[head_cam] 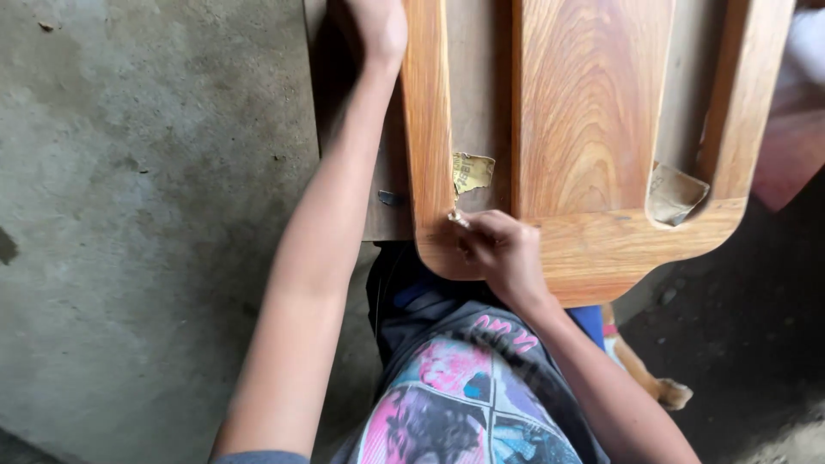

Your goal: Sanding a wooden chair component with sandpaper to smooth the surface

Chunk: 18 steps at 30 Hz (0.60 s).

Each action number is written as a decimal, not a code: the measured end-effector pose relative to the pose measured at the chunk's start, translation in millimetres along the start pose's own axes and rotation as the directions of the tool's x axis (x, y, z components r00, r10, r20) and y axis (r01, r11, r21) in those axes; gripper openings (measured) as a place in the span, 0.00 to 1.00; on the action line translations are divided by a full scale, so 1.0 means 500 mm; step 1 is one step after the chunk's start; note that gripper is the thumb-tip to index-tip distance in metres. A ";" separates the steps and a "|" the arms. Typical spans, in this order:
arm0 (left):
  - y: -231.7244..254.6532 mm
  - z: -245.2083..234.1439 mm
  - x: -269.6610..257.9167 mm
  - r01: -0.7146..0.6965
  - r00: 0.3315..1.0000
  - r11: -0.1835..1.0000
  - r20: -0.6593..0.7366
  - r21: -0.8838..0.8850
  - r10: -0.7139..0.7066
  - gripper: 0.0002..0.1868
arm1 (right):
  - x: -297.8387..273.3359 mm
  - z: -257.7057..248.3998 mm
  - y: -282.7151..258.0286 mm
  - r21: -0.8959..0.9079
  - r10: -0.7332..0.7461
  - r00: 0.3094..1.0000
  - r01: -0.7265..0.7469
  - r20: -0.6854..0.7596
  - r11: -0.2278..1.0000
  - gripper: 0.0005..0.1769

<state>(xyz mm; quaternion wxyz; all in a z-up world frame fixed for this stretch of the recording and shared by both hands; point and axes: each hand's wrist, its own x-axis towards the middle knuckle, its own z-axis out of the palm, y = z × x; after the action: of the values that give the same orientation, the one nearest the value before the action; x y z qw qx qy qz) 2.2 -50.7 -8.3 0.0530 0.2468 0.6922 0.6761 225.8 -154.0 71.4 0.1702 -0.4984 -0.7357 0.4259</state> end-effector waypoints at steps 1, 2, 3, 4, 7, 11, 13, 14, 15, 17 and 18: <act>0.028 -0.013 -0.002 0.019 1.000 0.999 0.022 -0.044 -0.018 0.07 | 0.014 -0.020 -0.008 -0.034 -0.096 0.994 0.094 -0.050 0.995 0.07; 0.051 -0.037 -0.013 0.051 0.998 0.996 0.046 -0.070 -0.048 0.08 | 0.020 -0.038 -0.017 -0.063 -0.178 0.981 0.173 -0.081 0.983 0.10; 0.084 -0.078 -0.035 0.053 0.998 0.996 0.024 -0.067 -0.052 0.08 | 0.040 -0.039 -0.028 -0.067 -0.191 0.980 0.186 -0.063 0.980 0.10; 0.115 -0.122 -0.061 0.056 0.998 0.993 0.021 -0.102 -0.054 0.08 | 0.056 -0.036 -0.038 -0.123 -0.414 0.898 0.398 -0.150 0.909 0.10; 0.160 -0.255 -0.136 0.155 0.988 0.984 0.013 -0.083 -0.154 0.08 | 0.062 0.005 -0.060 -0.210 -0.699 0.704 0.670 -0.124 0.712 0.11; 0.152 -0.395 -0.257 0.470 0.875 0.883 -0.130 -0.007 -0.466 0.08 | -0.029 0.029 -0.046 -0.248 -0.716 0.675 0.735 0.176 0.632 0.20; 0.132 -0.440 -0.321 0.515 0.850 0.856 -0.155 0.037 -0.504 0.07 | -0.033 0.032 -0.051 -0.274 -0.700 0.678 0.733 0.224 0.622 0.19; 0.123 -0.463 -0.352 0.549 0.831 0.831 -0.166 0.092 -0.531 0.06 | -0.036 0.034 -0.053 -0.302 -0.681 0.688 0.724 0.252 0.620 0.18; 0.128 -0.463 -0.360 0.555 0.827 0.827 -0.168 0.089 -0.537 0.06 | -0.018 0.035 -0.060 -0.303 -0.678 0.688 0.724 0.259 0.620 0.18; 0.140 -0.464 -0.376 0.629 0.771 0.775 -0.174 0.055 -0.613 0.07 | 0.018 0.038 -0.076 -0.358 -0.721 0.636 0.764 0.275 0.538 0.17; 0.136 -0.461 -0.372 0.634 0.766 0.771 -0.183 0.053 -0.617 0.07 | 0.057 0.041 -0.073 -0.352 -0.720 0.633 0.768 0.284 0.535 0.17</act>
<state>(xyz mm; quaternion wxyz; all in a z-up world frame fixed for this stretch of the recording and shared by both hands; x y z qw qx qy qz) 89.0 -339.7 27.4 0.2077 -0.0489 0.7734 0.5970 177.8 -143.6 83.7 0.1786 -0.1392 -0.9609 0.1594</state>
